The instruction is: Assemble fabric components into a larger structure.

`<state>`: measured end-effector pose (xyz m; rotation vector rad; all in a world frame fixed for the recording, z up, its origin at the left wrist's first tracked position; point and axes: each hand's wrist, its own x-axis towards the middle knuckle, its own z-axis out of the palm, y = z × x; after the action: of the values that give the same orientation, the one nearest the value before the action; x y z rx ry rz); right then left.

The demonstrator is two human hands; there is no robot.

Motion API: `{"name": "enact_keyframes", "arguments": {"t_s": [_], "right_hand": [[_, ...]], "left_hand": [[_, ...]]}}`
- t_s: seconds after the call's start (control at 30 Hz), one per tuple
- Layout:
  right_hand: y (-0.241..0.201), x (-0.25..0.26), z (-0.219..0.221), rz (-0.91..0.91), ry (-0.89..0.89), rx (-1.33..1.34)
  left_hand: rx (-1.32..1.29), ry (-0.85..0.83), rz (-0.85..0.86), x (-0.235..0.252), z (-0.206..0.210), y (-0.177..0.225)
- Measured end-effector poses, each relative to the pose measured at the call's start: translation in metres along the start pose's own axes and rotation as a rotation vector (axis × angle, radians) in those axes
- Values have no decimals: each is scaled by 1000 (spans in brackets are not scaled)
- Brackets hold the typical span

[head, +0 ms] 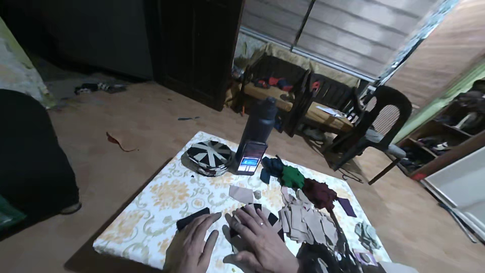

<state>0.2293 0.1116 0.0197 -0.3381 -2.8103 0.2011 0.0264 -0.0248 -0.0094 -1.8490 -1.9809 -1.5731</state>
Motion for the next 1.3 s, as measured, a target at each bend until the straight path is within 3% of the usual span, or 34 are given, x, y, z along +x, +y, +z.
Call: {"name": "enact_keyframes", "arguments": {"t_s": [0.1, 0.37, 0.6, 0.87, 1.3], "right_hand": [[2, 3, 18, 81, -125, 1], [-32, 12, 28, 464, -92, -32], [-35, 14, 33, 484, -38, -50], [-36, 13, 32, 496, -43, -40], [-36, 13, 31, 500, -38, -30]], "left_hand": [[-79, 0, -50, -3, -1, -4], [-55, 9, -30, -2, 5, -2], [-44, 30, -58, -1, 7, 1], [-549, -21, -146, 3, 2, -10], [-692, -100, -172, 7, -3, -10]]}}
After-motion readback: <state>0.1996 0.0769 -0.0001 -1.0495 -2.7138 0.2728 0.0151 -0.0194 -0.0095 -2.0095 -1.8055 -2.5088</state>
